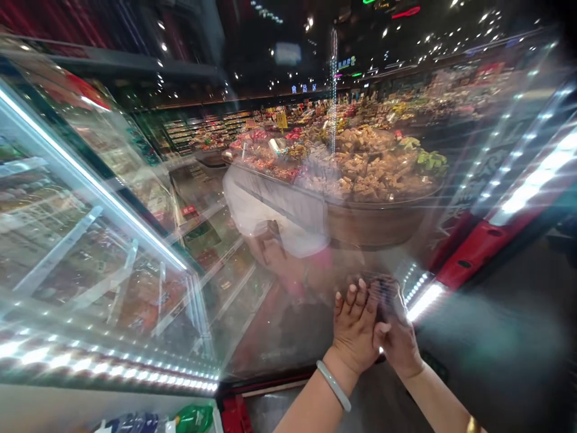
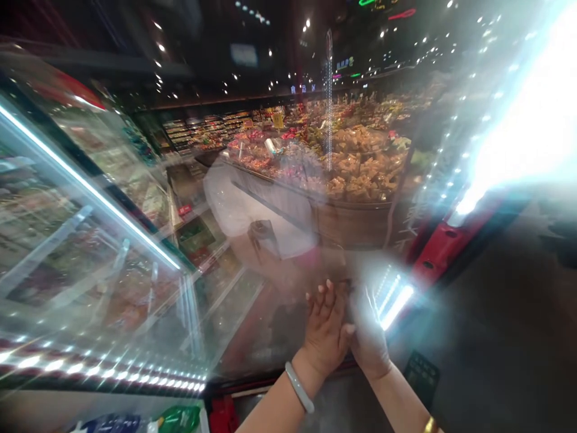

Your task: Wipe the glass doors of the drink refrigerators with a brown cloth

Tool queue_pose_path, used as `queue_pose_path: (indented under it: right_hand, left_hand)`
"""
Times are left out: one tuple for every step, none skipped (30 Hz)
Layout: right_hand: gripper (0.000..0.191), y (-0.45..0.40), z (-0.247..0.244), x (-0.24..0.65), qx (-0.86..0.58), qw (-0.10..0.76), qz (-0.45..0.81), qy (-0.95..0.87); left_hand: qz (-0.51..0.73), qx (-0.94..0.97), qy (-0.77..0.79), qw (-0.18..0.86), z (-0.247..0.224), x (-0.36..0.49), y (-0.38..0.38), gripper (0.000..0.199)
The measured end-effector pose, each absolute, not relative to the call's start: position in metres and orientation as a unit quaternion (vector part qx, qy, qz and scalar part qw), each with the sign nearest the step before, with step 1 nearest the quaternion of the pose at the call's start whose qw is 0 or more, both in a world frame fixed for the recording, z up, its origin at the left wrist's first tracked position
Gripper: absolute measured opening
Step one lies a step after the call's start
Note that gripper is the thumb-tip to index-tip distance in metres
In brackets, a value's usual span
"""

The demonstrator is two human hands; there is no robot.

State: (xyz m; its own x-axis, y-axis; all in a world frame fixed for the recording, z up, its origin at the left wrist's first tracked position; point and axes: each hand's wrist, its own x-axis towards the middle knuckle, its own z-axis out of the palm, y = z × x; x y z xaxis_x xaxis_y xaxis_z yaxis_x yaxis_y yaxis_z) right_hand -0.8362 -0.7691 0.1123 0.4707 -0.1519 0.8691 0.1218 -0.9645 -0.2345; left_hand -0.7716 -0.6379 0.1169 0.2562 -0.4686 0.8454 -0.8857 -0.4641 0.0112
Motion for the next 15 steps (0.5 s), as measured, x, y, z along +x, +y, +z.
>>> queue_pose_path:
  right_hand:
    - [0.069,-0.772,0.104,-0.837,-0.846,0.131,-0.517,-0.001]
    - [0.070,-0.778,0.095,-0.838,-0.842,0.126,-0.524,-0.006]
    - [0.071,-0.783,0.087,-0.836,-0.834,0.117,-0.539,0.000]
    - [0.071,-0.789,0.081,-0.834,-0.822,0.106,-0.559,0.014]
    - [0.072,-0.793,0.080,-0.830,-0.809,0.098,-0.578,0.032]
    - [0.072,-0.795,0.086,-0.825,-0.797,0.094,-0.595,0.048]
    - [0.072,-0.796,0.100,-0.819,-0.784,0.096,-0.611,0.059]
    - [0.072,-0.794,0.125,-0.814,-0.775,0.102,-0.622,0.057]
    - [0.071,-0.791,0.160,-0.809,-0.772,0.111,-0.625,0.042]
    - [0.069,-0.789,0.204,-0.805,-0.772,0.119,-0.624,0.022]
    - [0.066,-0.787,0.255,-0.802,-0.775,0.124,-0.620,0.003]
    - [0.063,-0.787,0.309,-0.800,-0.781,0.124,-0.612,-0.011]
    - [0.063,-0.788,0.362,-0.800,-0.785,0.117,-0.608,-0.019]
    - [0.065,-0.791,0.411,-0.801,-0.787,0.103,-0.607,-0.021]
    - [0.068,-0.795,0.452,-0.802,-0.786,0.085,-0.612,-0.015]
  left_hand:
    - [0.419,0.746,-0.451,0.254,0.112,-0.769,-0.637,0.067]
    - [0.430,0.738,-0.453,0.254,0.106,-0.767,-0.637,0.067]
    - [0.442,0.730,-0.456,0.254,0.100,-0.765,-0.637,0.068]
    - [0.452,0.724,-0.457,0.251,0.095,-0.762,-0.637,0.069]
    - [0.458,0.722,-0.458,0.244,0.095,-0.761,-0.638,0.071]
    - [0.462,0.724,-0.456,0.236,0.102,-0.759,-0.639,0.072]
    - [0.464,0.727,-0.451,0.229,0.119,-0.759,-0.639,0.072]
    - [0.466,0.731,-0.445,0.225,0.148,-0.758,-0.640,0.073]
    - [0.470,0.732,-0.439,0.226,0.188,-0.758,-0.640,0.075]
    - [0.473,0.733,-0.432,0.227,0.238,-0.758,-0.641,0.078]
    - [0.477,0.733,-0.428,0.228,0.295,-0.757,-0.642,0.081]
    - [0.481,0.732,-0.425,0.229,0.355,-0.756,-0.643,0.084]
    - [0.486,0.729,-0.425,0.227,0.412,-0.755,-0.644,0.085]
    - [0.492,0.724,-0.429,0.224,0.462,-0.754,-0.645,0.085]
    - [0.498,0.716,-0.436,0.222,0.503,-0.753,-0.646,0.083]
